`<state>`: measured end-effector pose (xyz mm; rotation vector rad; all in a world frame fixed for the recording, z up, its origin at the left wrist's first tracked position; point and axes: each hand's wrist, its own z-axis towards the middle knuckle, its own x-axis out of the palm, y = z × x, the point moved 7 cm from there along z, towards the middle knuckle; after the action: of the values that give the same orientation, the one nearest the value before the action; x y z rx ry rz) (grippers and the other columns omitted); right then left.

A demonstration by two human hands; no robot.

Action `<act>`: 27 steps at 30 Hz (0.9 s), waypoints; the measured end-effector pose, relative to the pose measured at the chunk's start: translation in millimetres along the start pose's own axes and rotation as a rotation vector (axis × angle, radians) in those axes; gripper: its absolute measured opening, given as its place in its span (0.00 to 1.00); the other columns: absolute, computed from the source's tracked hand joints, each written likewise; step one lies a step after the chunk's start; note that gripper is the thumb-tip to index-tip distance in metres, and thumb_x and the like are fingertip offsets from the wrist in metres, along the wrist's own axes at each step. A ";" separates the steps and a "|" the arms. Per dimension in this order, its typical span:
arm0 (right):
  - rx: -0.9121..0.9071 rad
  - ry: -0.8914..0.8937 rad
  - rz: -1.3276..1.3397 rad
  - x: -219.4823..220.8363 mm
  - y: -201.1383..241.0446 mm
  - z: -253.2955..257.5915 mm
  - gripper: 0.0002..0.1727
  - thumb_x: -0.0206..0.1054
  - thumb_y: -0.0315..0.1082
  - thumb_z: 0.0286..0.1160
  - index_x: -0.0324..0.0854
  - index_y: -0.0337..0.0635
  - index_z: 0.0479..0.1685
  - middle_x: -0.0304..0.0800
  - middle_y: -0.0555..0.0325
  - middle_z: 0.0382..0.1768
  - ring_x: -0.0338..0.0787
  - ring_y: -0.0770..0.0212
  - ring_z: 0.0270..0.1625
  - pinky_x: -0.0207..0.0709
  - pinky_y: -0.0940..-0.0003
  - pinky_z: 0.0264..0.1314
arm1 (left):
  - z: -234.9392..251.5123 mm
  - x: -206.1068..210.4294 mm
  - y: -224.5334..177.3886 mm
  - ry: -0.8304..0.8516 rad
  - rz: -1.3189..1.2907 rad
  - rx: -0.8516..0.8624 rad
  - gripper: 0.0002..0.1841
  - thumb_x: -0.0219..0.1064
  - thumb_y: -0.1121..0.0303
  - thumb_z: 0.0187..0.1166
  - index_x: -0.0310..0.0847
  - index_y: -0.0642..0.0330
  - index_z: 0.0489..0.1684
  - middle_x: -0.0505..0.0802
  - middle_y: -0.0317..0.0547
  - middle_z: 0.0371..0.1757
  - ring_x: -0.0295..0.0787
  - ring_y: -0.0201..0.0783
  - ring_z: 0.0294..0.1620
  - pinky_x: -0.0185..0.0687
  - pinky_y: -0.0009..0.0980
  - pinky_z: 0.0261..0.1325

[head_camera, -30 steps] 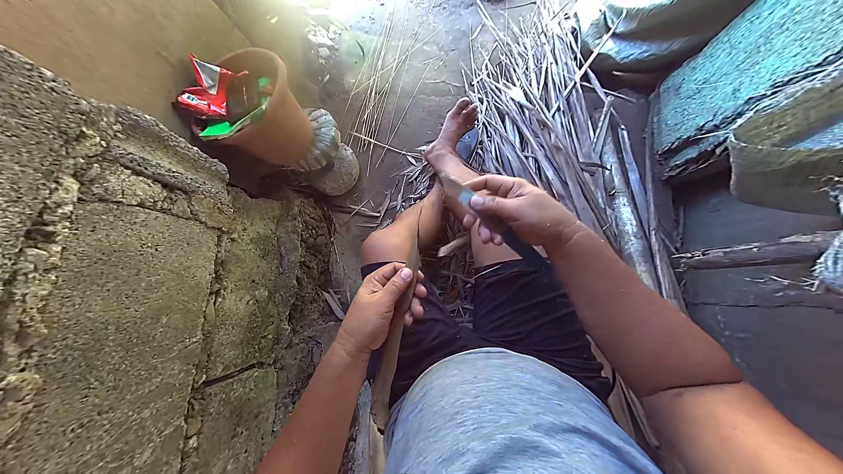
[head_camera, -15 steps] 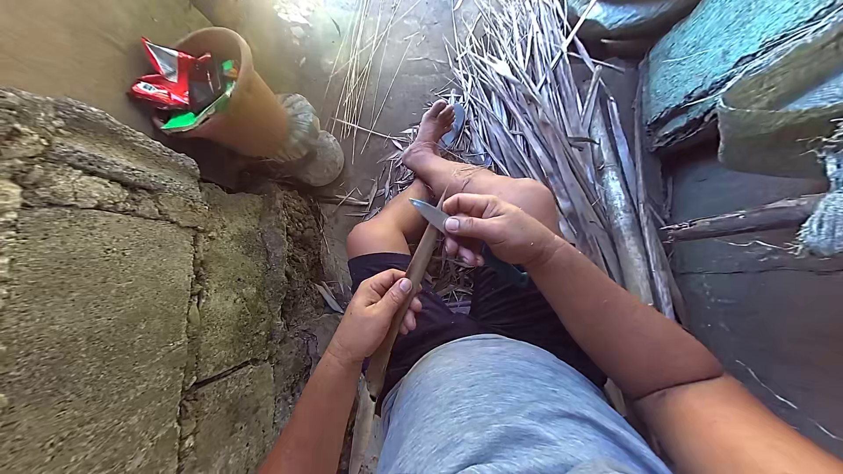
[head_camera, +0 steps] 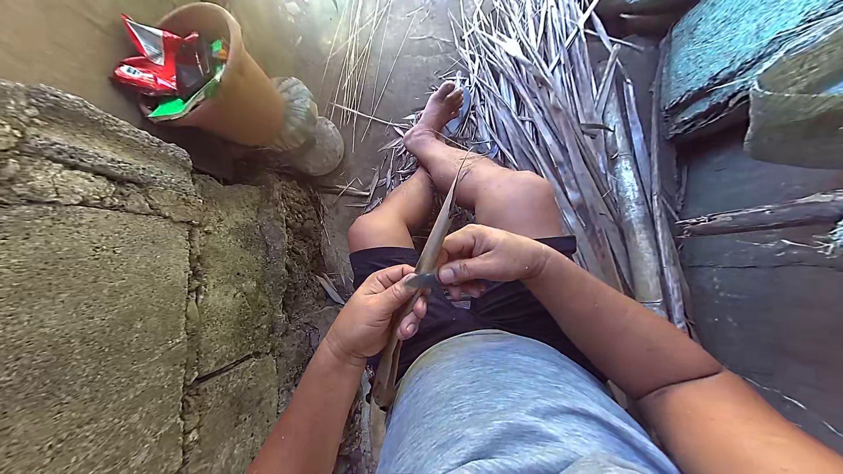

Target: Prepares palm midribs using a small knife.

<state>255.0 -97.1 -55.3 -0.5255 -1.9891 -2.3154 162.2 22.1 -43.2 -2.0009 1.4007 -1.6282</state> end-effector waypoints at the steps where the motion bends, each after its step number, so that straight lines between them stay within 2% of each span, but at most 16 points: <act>1: -0.008 -0.018 -0.012 -4.2 0.7 -1.6 0.12 0.60 0.35 0.88 0.84 0.36 0.43 0.91 0.63 0.25 0.84 0.76 0.20 0.77 0.82 0.21 | -0.4 0.3 0.0 -0.007 0.007 0.002 0.11 0.60 0.64 0.90 0.85 0.61 0.44 0.90 0.39 0.27 0.83 0.25 0.19 0.81 0.19 0.23; 4: -0.001 -0.036 -0.040 -12.4 0.5 -5.7 0.12 0.60 0.34 0.88 0.83 0.35 0.41 0.90 0.59 0.25 0.84 0.73 0.19 0.77 0.81 0.20 | -1.9 0.0 0.9 -0.060 0.026 0.009 0.12 0.57 0.66 0.91 0.84 0.62 0.44 0.90 0.40 0.27 0.84 0.26 0.19 0.82 0.19 0.23; 7: 0.009 -0.066 -0.056 -16.8 1.9 -6.8 0.12 0.60 0.35 0.88 0.83 0.36 0.42 0.90 0.59 0.24 0.84 0.73 0.19 0.77 0.80 0.20 | -2.9 -1.0 1.3 -0.071 0.042 0.003 0.11 0.58 0.66 0.91 0.84 0.62 0.43 0.90 0.41 0.27 0.84 0.26 0.18 0.82 0.19 0.22; 14: 0.019 -0.403 -0.051 -73.4 21.6 -17.5 0.12 0.57 0.36 0.87 0.83 0.41 0.42 0.91 0.59 0.25 0.83 0.71 0.18 0.77 0.77 0.18 | -10.0 -7.7 7.3 -0.099 0.071 -0.011 0.12 0.57 0.66 0.91 0.84 0.63 0.43 0.90 0.42 0.27 0.84 0.27 0.18 0.83 0.20 0.22; 17: 0.017 -0.586 0.037 -91.4 27.1 -25.1 0.10 0.55 0.34 0.89 0.80 0.40 0.45 0.94 0.54 0.33 0.88 0.68 0.22 0.81 0.76 0.20 | -9.7 -16.3 8.3 -0.196 0.193 0.034 0.15 0.50 0.67 0.93 0.82 0.65 0.47 0.91 0.44 0.29 0.88 0.32 0.22 0.88 0.25 0.29; 19: 0.044 -0.629 0.069 -82.8 28.7 -27.1 0.10 0.55 0.34 0.89 0.80 0.39 0.48 0.94 0.50 0.35 0.90 0.64 0.24 0.84 0.72 0.21 | -8.1 -19.6 6.3 -0.256 0.328 0.081 0.16 0.45 0.68 0.94 0.80 0.66 0.52 0.90 0.43 0.30 0.89 0.34 0.26 0.91 0.29 0.34; 20: 0.081 -0.623 0.082 -72.0 26.8 -27.2 0.11 0.55 0.35 0.88 0.80 0.39 0.52 0.94 0.50 0.33 0.89 0.63 0.21 0.83 0.71 0.20 | -6.8 -20.0 5.0 -0.283 0.404 0.112 0.16 0.45 0.68 0.94 0.80 0.66 0.55 0.90 0.43 0.30 0.89 0.34 0.26 0.90 0.29 0.33; 23: 0.183 -0.421 0.170 -31.6 10.0 -22.1 0.22 0.55 0.35 0.87 0.74 0.45 0.77 0.93 0.51 0.31 0.85 0.67 0.18 0.81 0.74 0.19 | -4.0 -15.4 1.2 -0.341 0.585 0.219 0.15 0.50 0.70 0.93 0.79 0.68 0.64 0.90 0.43 0.33 0.85 0.34 0.24 0.85 0.26 0.25; 25: 0.177 -0.323 0.243 -13.5 -3.3 -18.7 0.23 0.55 0.32 0.88 0.73 0.43 0.81 0.93 0.51 0.31 0.85 0.69 0.18 0.81 0.76 0.20 | -4.2 -8.4 -0.2 -0.364 0.656 0.287 0.14 0.54 0.71 0.91 0.80 0.69 0.64 0.91 0.43 0.35 0.87 0.34 0.25 0.86 0.26 0.26; 27: 0.163 -0.311 0.290 -5.8 -11.5 -18.5 0.22 0.55 0.32 0.89 0.75 0.41 0.79 0.92 0.52 0.32 0.84 0.70 0.19 0.80 0.77 0.21 | -5.4 -2.8 0.3 -0.378 0.664 0.305 0.13 0.55 0.72 0.90 0.81 0.69 0.61 0.93 0.44 0.35 0.90 0.35 0.25 0.89 0.27 0.26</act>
<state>253.4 -114.1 -70.0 -1.1344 -2.0328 -1.9768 157.7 26.1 -43.2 -1.3644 1.3615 -1.0292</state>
